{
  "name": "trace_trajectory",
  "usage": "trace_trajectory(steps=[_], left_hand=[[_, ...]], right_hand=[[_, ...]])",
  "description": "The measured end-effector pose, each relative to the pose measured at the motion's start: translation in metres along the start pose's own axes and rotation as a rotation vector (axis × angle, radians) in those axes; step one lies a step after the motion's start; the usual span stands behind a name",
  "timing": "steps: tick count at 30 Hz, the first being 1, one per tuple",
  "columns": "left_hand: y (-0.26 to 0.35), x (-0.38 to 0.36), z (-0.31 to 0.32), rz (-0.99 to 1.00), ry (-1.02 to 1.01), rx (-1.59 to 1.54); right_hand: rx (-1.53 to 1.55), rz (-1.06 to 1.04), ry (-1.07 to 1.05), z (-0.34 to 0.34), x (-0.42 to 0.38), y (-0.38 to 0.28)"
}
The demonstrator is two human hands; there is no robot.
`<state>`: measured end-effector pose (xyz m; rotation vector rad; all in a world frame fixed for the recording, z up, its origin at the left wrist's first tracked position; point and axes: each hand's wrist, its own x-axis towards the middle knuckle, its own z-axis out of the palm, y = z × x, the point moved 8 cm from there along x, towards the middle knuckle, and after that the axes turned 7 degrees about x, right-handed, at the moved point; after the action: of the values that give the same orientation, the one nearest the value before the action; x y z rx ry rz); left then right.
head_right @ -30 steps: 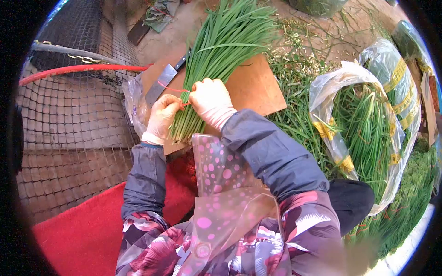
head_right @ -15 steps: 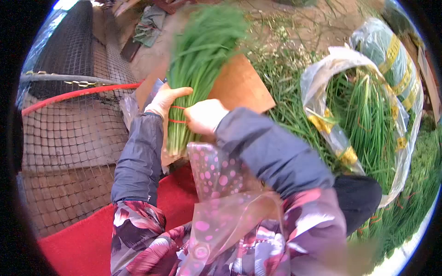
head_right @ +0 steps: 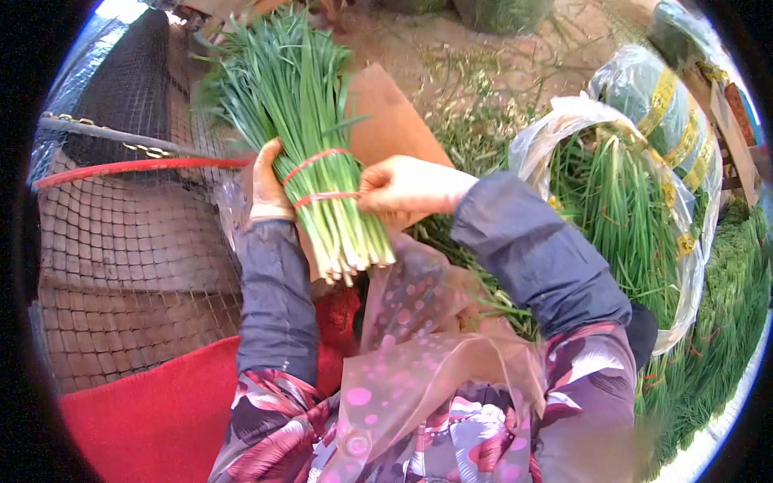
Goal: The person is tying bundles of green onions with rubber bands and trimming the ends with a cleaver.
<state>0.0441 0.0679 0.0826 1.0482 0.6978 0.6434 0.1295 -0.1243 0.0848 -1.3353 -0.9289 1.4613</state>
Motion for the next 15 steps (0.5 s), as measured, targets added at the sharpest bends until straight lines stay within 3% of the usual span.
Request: trace_trajectory(steps=[2, 4, 6, 8, 9, 10, 12, 13, 14, 15], left_hand=[[0.004, -0.017, 0.023, -0.103, -0.098, -0.132], [0.015, -0.027, 0.041, -0.053, -0.168, -0.178], [0.027, -0.033, 0.054, 0.001, -0.246, -0.229], [0.033, -0.028, 0.064, -0.055, -0.374, -0.601], [0.045, -0.042, 0.087, -0.050, -0.734, -0.483], [0.038, -0.032, 0.067, -0.207, -0.383, -0.518], [0.046, -0.017, 0.061, -0.133, -0.495, -0.388], [0.054, -0.022, 0.065, 0.066, -0.413, -0.461], [0.051, -0.030, 0.061, 0.121, -0.315, -0.406], [0.051, -0.052, 0.073, 0.115, -0.323, -0.423]], right_hand=[[-0.493, -0.303, 0.106, -0.018, -0.009, -0.020], [-0.879, -0.391, 0.232, -0.025, -0.006, -0.044], [-1.204, -0.159, 0.176, -0.027, -0.002, -0.045], [-0.910, -0.348, 0.099, -0.016, 0.000, 0.032], [-0.926, -0.509, 0.182, -0.008, -0.013, 0.039], [-0.924, -0.667, 0.254, 0.005, -0.032, 0.042], [0.092, -0.300, 0.583, -0.031, -0.065, 0.043], [0.367, -0.352, 0.598, -0.040, -0.076, 0.034], [0.567, -0.438, 0.525, -0.039, -0.087, 0.023], [0.569, -0.480, 0.461, -0.030, -0.099, -0.002]])
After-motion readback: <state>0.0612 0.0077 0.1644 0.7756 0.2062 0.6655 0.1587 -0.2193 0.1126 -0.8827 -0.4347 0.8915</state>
